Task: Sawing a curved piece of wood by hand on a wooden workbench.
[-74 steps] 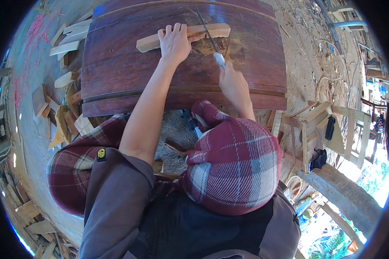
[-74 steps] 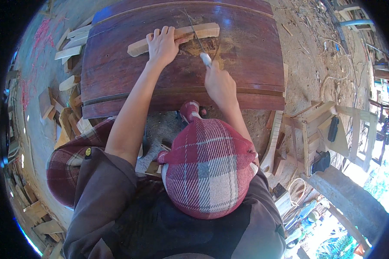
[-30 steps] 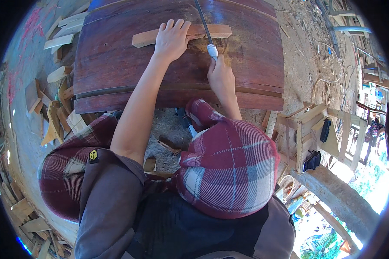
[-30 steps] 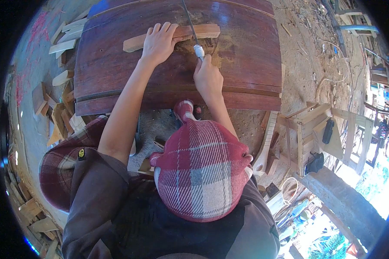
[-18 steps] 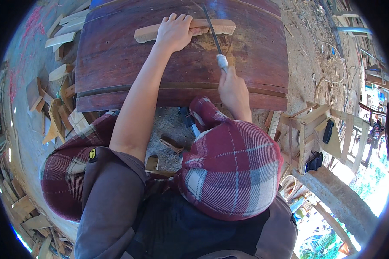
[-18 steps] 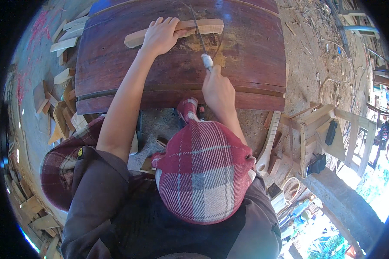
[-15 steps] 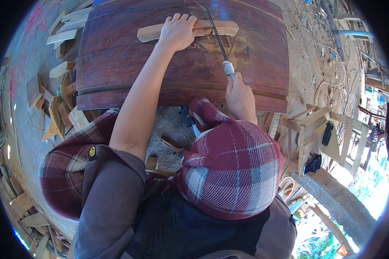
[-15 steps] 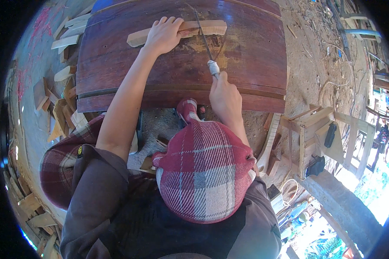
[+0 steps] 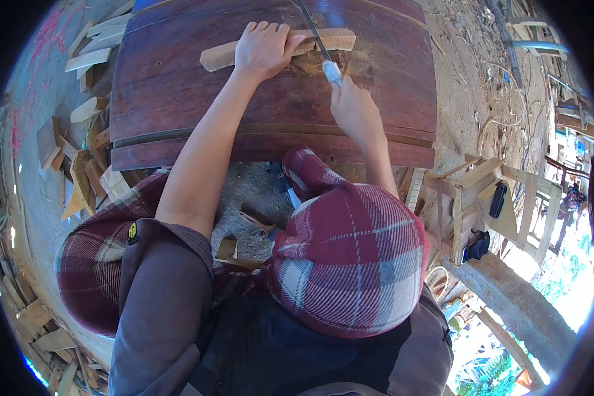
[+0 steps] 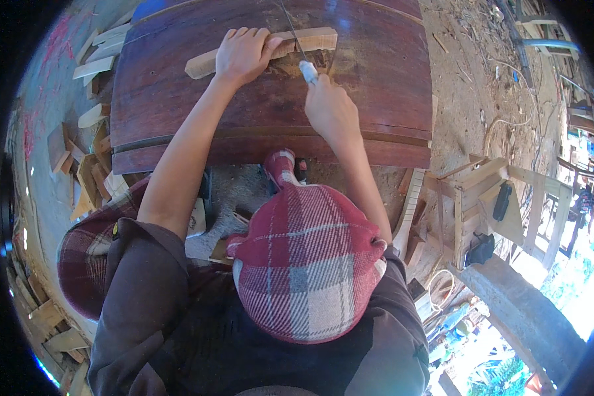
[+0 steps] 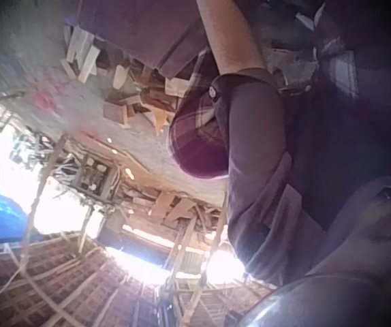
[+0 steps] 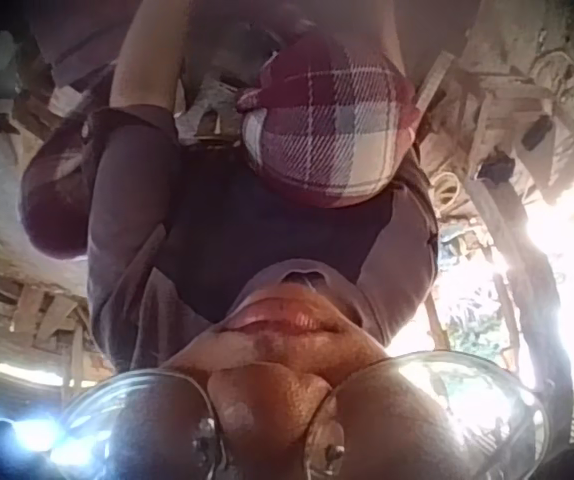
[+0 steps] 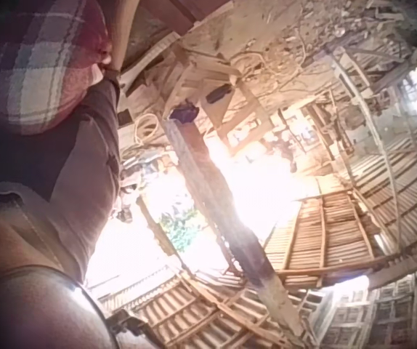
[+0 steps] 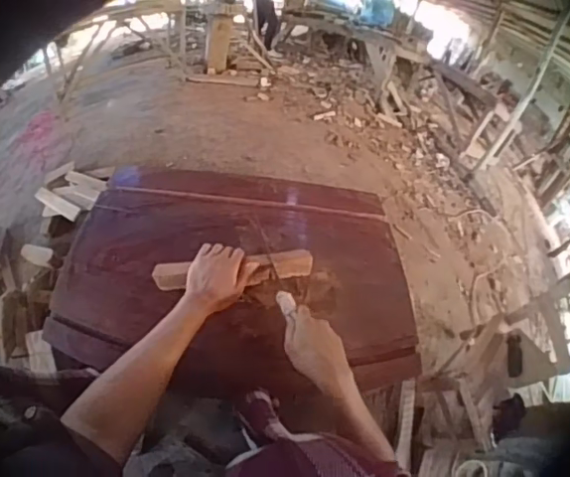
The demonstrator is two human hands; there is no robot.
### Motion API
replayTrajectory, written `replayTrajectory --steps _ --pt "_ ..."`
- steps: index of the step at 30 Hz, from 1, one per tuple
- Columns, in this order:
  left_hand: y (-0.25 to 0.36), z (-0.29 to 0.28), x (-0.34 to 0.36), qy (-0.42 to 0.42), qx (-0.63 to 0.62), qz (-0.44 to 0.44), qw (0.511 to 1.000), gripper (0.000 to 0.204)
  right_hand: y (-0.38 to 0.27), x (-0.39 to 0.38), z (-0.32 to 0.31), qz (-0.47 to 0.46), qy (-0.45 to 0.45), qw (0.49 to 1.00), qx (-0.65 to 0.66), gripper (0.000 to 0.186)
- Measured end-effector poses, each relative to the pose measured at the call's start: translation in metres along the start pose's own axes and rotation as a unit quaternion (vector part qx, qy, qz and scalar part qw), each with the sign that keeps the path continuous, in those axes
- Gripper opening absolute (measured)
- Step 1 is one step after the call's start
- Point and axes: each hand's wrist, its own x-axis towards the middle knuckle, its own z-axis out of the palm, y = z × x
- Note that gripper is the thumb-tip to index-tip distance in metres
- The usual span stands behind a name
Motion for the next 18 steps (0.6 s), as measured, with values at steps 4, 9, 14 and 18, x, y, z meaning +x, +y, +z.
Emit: replayTrajectory --steps 4,9,14,18 --pt "0.01 0.016 -0.001 0.137 0.008 -0.049 0.989 0.034 -0.011 0.015 0.008 0.008 0.025 1.0 0.017 0.034" --pt "0.011 0.023 0.004 0.18 0.035 -0.084 0.979 0.034 -0.012 0.023 0.007 0.003 0.025 0.999 0.027 0.033" --pt "0.016 0.03 0.007 0.185 0.035 -0.113 0.975 0.032 -0.007 0.006 0.008 0.003 0.047 0.998 0.03 0.032" --pt "0.011 0.025 0.01 0.129 0.039 -0.148 0.98 0.031 0.011 -0.038 -0.003 0.031 0.008 0.999 0.024 0.032"
